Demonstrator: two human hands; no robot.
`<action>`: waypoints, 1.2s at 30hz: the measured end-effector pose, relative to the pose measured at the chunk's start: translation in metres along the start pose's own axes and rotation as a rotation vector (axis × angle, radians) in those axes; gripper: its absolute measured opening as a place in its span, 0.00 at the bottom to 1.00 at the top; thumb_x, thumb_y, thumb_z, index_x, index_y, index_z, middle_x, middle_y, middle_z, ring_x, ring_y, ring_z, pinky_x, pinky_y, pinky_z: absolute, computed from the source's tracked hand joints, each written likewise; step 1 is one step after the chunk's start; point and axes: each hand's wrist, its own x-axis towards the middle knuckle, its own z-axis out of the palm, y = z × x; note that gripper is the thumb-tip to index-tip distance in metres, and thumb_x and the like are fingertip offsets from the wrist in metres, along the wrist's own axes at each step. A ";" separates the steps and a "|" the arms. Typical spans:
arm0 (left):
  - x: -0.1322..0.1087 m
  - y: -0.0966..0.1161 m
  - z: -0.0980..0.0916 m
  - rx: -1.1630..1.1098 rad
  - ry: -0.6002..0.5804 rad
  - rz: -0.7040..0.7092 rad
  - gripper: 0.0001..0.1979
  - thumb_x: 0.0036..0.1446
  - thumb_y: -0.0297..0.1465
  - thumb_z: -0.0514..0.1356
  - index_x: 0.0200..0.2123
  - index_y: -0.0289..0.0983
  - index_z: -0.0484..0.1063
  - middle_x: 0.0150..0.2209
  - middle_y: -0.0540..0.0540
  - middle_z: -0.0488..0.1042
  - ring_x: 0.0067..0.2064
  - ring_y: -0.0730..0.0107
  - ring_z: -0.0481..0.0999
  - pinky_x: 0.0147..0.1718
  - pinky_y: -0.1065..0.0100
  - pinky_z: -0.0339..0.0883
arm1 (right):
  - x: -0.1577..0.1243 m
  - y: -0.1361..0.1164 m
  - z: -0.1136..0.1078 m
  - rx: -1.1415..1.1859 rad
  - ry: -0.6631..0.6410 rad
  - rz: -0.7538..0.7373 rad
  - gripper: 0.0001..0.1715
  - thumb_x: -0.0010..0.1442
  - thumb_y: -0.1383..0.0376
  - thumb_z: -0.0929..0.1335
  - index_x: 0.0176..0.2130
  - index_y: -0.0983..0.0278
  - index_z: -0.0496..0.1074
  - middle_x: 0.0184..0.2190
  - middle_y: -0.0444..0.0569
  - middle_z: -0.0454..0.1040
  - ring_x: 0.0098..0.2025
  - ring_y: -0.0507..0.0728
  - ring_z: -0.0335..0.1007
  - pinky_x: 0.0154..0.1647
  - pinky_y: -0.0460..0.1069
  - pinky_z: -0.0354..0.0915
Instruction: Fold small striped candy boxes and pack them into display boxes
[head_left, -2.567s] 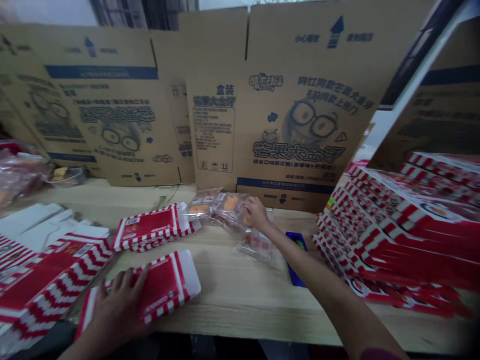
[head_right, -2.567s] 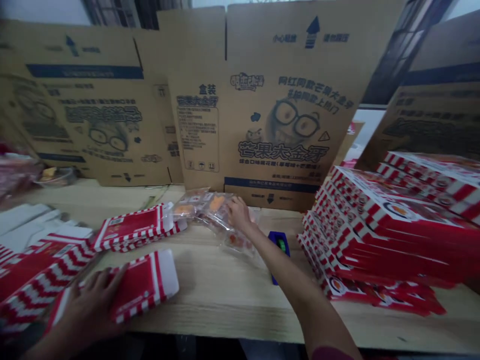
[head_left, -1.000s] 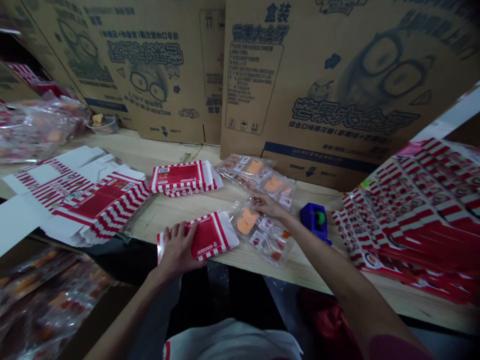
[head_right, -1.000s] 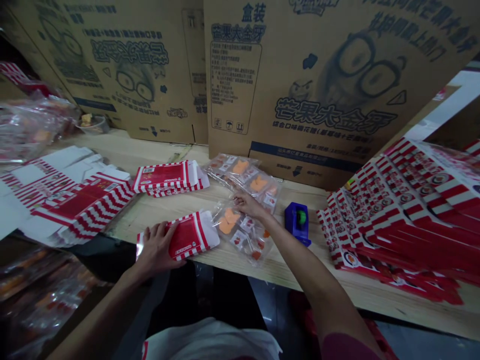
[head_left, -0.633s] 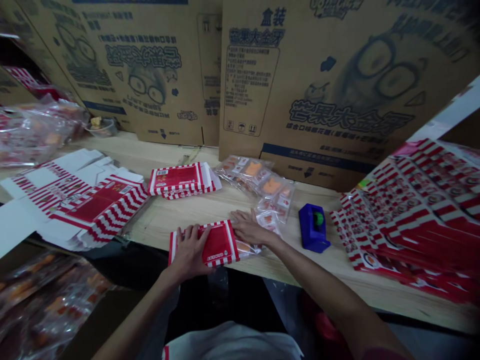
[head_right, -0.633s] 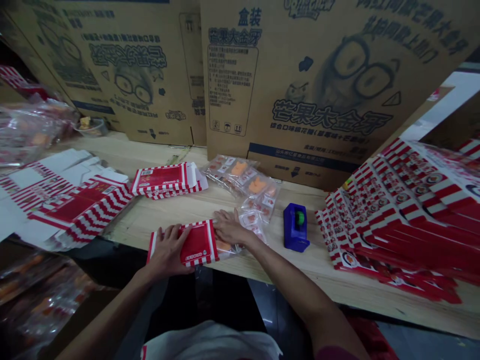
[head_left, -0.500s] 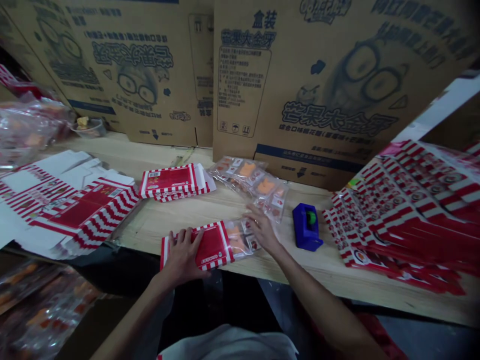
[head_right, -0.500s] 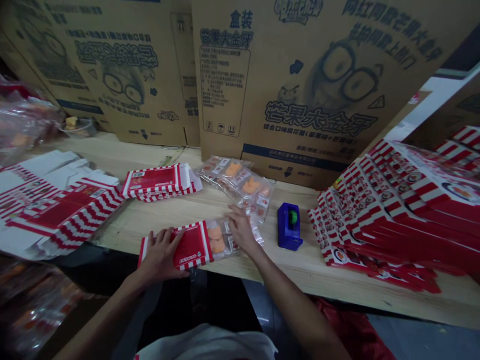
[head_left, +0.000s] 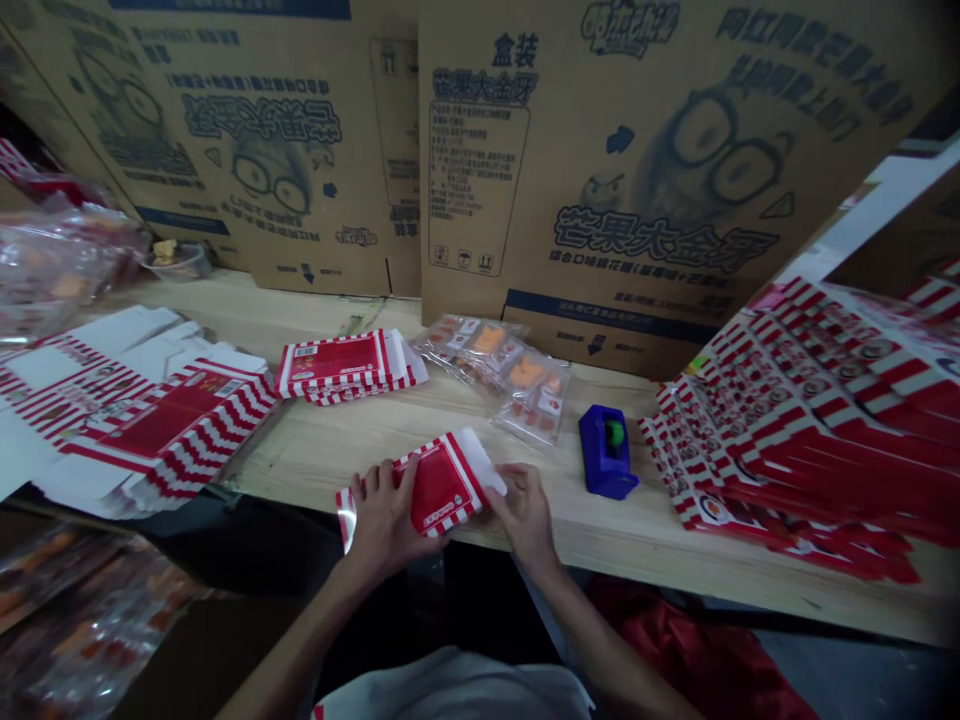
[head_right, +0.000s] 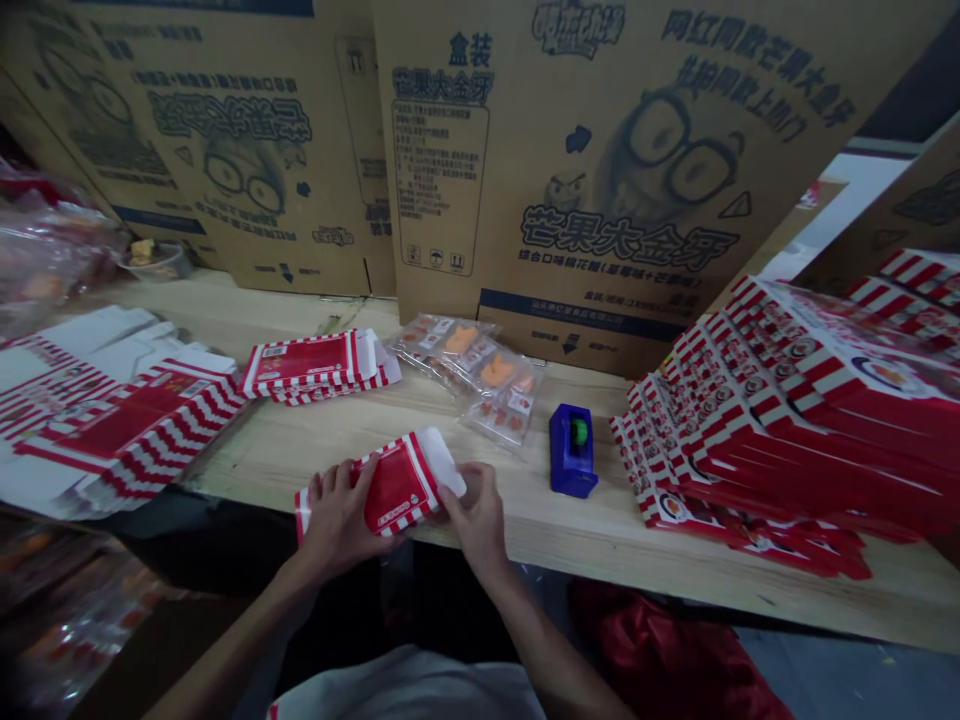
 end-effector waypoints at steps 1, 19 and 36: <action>-0.005 0.006 -0.004 -0.018 0.029 -0.055 0.58 0.32 0.54 0.67 0.63 0.31 0.57 0.55 0.28 0.61 0.55 0.36 0.60 0.56 0.39 0.48 | -0.005 -0.003 -0.001 0.030 0.091 -0.004 0.26 0.48 0.53 0.74 0.41 0.57 0.61 0.47 0.52 0.73 0.50 0.62 0.73 0.48 0.57 0.71; -0.070 0.031 0.025 -1.557 -0.351 -0.064 0.44 0.57 0.45 0.60 0.68 0.38 0.41 0.60 0.35 0.64 0.53 0.55 0.73 0.48 0.59 0.71 | -0.047 0.020 -0.052 0.095 0.024 0.079 0.22 0.54 0.57 0.72 0.48 0.59 0.73 0.49 0.51 0.75 0.52 0.62 0.71 0.55 0.58 0.66; -0.042 0.035 0.024 -1.463 -0.096 -0.062 0.14 0.56 0.32 0.61 0.46 0.38 0.68 0.35 0.49 0.66 0.36 0.72 0.69 0.36 0.71 0.63 | -0.031 0.018 -0.067 0.386 -0.264 0.327 0.17 0.44 0.60 0.77 0.36 0.62 0.77 0.32 0.46 0.75 0.34 0.55 0.71 0.36 0.49 0.67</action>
